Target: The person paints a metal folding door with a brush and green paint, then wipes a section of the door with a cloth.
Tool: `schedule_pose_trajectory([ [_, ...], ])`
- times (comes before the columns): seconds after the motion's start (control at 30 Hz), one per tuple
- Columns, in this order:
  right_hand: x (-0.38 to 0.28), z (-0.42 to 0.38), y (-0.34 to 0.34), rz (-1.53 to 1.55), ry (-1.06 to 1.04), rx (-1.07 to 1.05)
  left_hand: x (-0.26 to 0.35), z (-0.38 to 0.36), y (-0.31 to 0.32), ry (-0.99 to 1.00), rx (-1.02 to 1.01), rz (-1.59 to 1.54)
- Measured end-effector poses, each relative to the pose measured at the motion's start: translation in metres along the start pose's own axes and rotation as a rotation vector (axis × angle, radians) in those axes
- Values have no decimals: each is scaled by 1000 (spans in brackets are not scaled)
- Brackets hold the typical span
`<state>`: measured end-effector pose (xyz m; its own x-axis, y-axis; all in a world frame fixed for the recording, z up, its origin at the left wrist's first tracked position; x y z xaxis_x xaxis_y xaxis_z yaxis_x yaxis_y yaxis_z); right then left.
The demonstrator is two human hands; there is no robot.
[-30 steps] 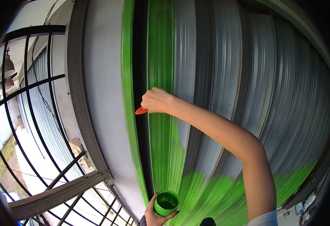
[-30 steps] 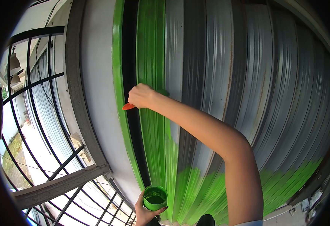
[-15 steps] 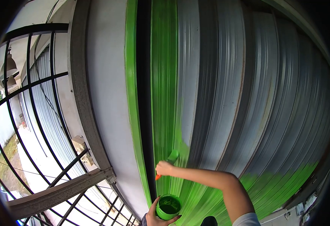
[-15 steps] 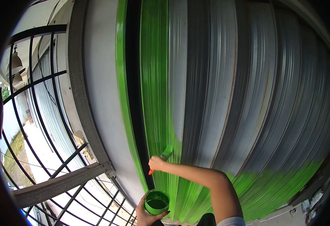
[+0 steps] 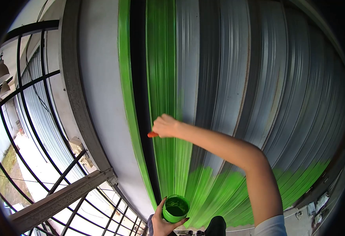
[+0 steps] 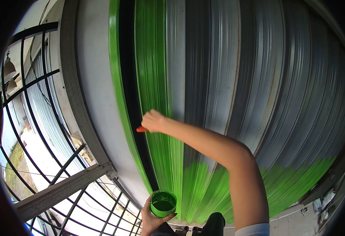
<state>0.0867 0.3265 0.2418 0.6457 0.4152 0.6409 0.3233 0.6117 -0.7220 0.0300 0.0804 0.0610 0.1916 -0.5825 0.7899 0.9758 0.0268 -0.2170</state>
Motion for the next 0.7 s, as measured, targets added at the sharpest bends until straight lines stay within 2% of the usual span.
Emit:
schedule_pose_trajectory([
  [0.1,13,11,-41,-134,25,179,-2,1,2,-17,-11,-15],
  [0.2,8,10,-63,-251,15,187,-3,1,4,9,-10,1],
  [0.3,-13,7,-14,-310,-30,92,0,3,5,10,-18,16],
  [0.43,-67,-23,67,-243,-31,88,0,0,4,2,-19,-6],
  [0.57,-121,-49,123,-212,-108,-16,-1,-2,0,0,-4,23],
  [0.7,-162,-68,150,86,-186,-10,-3,-5,-1,-12,5,15],
])
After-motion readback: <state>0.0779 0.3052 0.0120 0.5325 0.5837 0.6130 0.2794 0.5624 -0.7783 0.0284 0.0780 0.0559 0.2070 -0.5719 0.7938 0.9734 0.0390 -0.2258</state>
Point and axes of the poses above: each hand's wrist, its own z-axis towards the middle knuckle, its own y-axis out of the palm, x = y × z, the point moved 6 cm from there along z, towards the middle knuckle, and after that the axes turned 13 degrees about y, right-handed, at the moved point
